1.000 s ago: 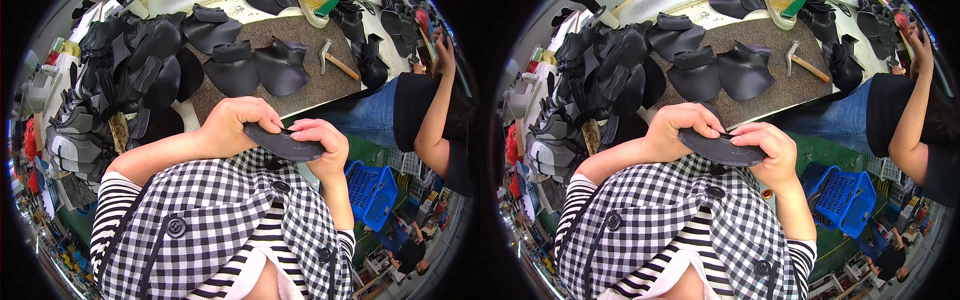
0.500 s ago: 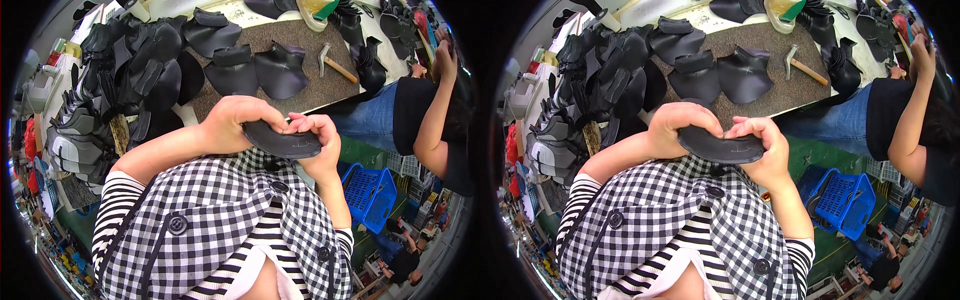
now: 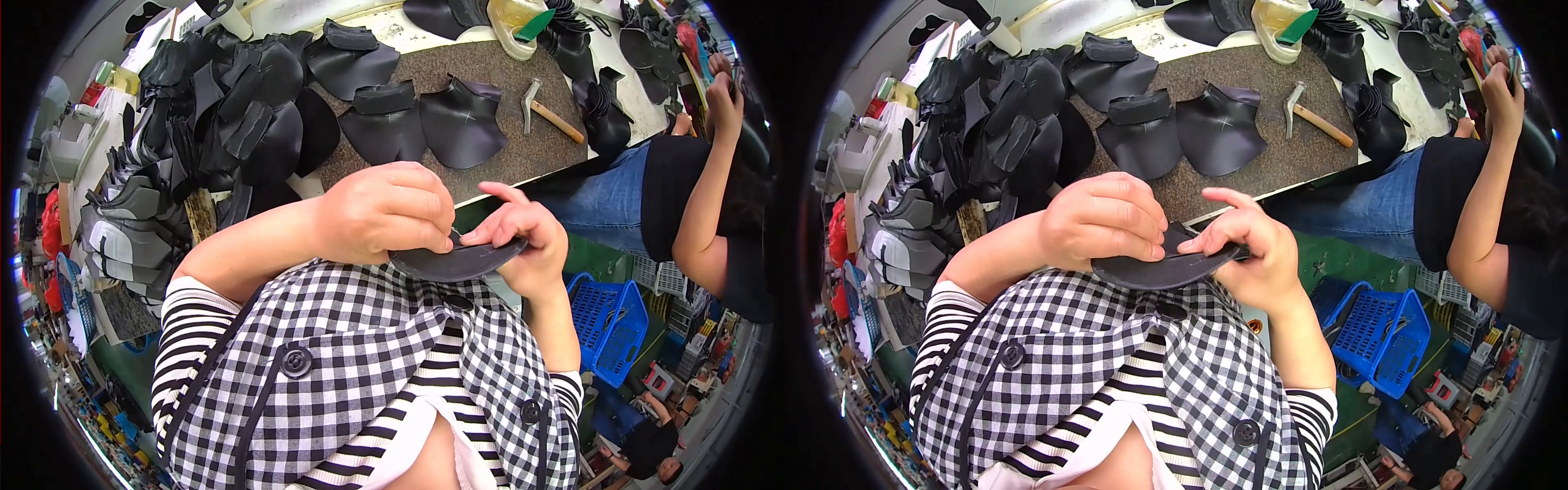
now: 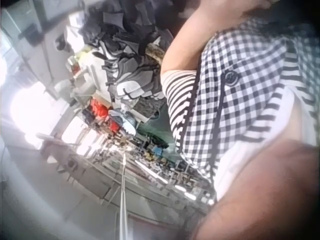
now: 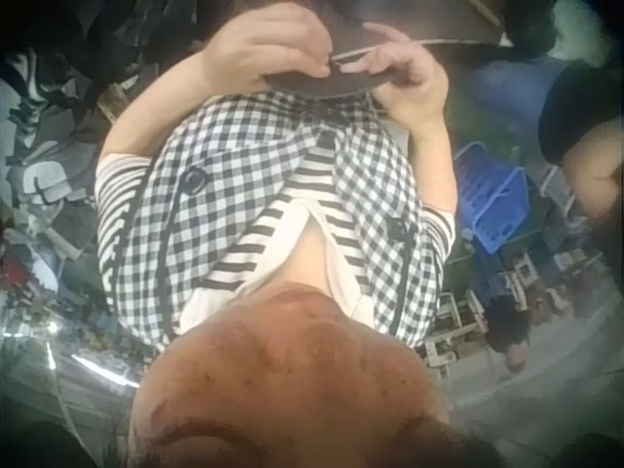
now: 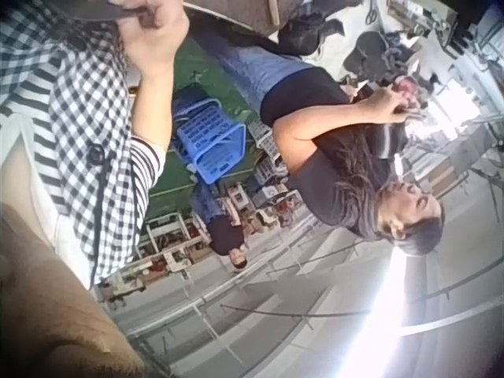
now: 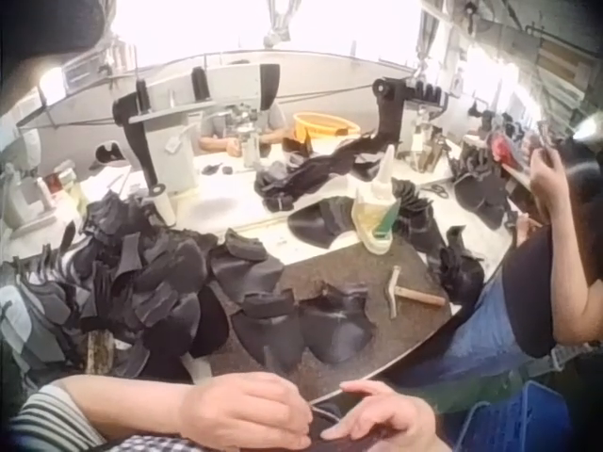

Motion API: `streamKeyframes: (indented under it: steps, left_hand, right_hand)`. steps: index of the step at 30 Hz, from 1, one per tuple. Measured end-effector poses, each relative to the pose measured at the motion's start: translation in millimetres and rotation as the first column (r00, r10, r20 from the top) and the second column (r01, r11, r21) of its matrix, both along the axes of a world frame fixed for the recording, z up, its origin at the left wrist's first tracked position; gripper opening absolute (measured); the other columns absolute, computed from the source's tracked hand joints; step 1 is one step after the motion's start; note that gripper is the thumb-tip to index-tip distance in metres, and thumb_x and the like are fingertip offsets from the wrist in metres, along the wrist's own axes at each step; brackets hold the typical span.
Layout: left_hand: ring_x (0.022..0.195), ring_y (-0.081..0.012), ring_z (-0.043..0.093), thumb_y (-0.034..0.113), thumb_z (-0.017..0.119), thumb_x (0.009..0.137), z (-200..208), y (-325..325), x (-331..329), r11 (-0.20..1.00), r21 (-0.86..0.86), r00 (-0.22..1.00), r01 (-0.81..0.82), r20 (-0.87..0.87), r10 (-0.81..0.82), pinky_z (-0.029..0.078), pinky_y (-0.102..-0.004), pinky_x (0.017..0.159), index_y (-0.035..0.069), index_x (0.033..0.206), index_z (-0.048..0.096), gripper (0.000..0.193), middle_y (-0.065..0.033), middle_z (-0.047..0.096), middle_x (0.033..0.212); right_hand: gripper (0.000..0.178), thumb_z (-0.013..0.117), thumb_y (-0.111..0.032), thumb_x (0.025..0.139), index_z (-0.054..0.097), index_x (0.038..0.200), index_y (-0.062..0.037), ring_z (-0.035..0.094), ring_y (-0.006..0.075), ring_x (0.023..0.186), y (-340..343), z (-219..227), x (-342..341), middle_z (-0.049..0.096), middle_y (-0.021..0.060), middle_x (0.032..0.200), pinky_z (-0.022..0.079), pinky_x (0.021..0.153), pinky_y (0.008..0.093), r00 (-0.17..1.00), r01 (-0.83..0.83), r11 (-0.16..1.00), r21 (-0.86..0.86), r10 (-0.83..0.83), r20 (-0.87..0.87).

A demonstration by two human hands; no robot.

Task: Applying adhesive to shoe upper components and folding the edges to assemble the parts.

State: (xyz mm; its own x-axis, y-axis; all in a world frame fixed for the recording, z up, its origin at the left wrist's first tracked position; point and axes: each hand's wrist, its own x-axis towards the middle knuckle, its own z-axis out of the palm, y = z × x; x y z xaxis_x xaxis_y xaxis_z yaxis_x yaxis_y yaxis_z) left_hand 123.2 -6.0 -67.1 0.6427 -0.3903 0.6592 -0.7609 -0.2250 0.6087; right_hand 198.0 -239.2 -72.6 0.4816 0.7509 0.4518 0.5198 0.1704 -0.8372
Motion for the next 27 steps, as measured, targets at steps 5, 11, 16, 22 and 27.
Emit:
streamKeyframes:
  steps: [5,11,16,22,27]
  left_hand:
    - [0.087,-0.0266,0.066,0.006,0.079,0.069,-8,10,8,0.990,-0.004,0.922,-0.143,-0.364,0.131,0.052,-0.0350,0.077,0.002,0.085,0.069,0.020,-0.0096,0.068,0.090]
    - [0.096,-0.0311,0.062,0.013,0.079,0.073,-3,19,3,0.908,0.289,0.799,-0.303,-0.442,0.408,0.050,-0.0387,0.084,0.001,0.094,0.068,0.027,-0.0125,0.067,0.095]
    - [0.080,-0.0196,0.064,0.020,0.076,0.080,8,19,7,0.915,0.337,0.386,-0.223,-0.831,0.400,0.050,-0.0312,0.078,0.000,0.101,0.067,0.031,-0.0124,0.067,0.086]
    - [0.086,-0.0115,0.064,0.013,0.073,0.087,-17,22,5,0.842,-0.163,0.120,-0.514,-0.986,-0.117,0.049,-0.0253,0.082,-0.001,0.108,0.067,0.026,-0.0045,0.070,0.096]
    - [0.089,-0.0143,0.066,0.007,0.072,0.085,-30,21,7,0.657,-0.413,0.025,-0.631,-0.857,-0.514,0.051,-0.0285,0.086,0.000,0.112,0.065,0.029,-0.0060,0.070,0.102]
  right_hand:
    - [0.034,0.078,0.004,0.076,0.051,0.096,-0.0055,0.067,0.0122,0.084,12,-14,6,0.068,0.0041,0.086,0.049,0.091,0.0331,0.771,0.095,0.995,-0.042,-0.100,-0.629]
    - [0.031,0.068,-0.006,0.089,0.056,0.117,0.0013,0.063,0.0086,0.083,41,-9,32,0.068,0.0045,0.096,0.050,0.077,0.0218,0.650,0.095,0.950,-0.297,-0.285,-0.705]
    - [0.033,0.069,-0.015,0.091,0.058,0.119,-0.0011,0.060,0.0077,0.079,56,-17,41,0.067,0.0037,0.091,0.049,0.073,0.0237,0.813,0.066,0.875,-0.479,-0.325,-0.482]
    - [0.025,0.063,-0.023,0.096,0.068,0.103,0.0001,0.055,0.0050,0.081,51,-1,57,0.065,-0.0028,0.090,0.045,0.074,0.0210,0.867,-0.092,0.747,-0.658,-0.265,-0.422]
    - [0.024,0.066,-0.024,0.094,0.067,0.092,0.0002,0.049,0.0050,0.070,50,-3,59,0.060,-0.0030,0.075,0.042,0.063,0.0238,0.922,-0.084,0.757,-0.647,-0.188,-0.340]
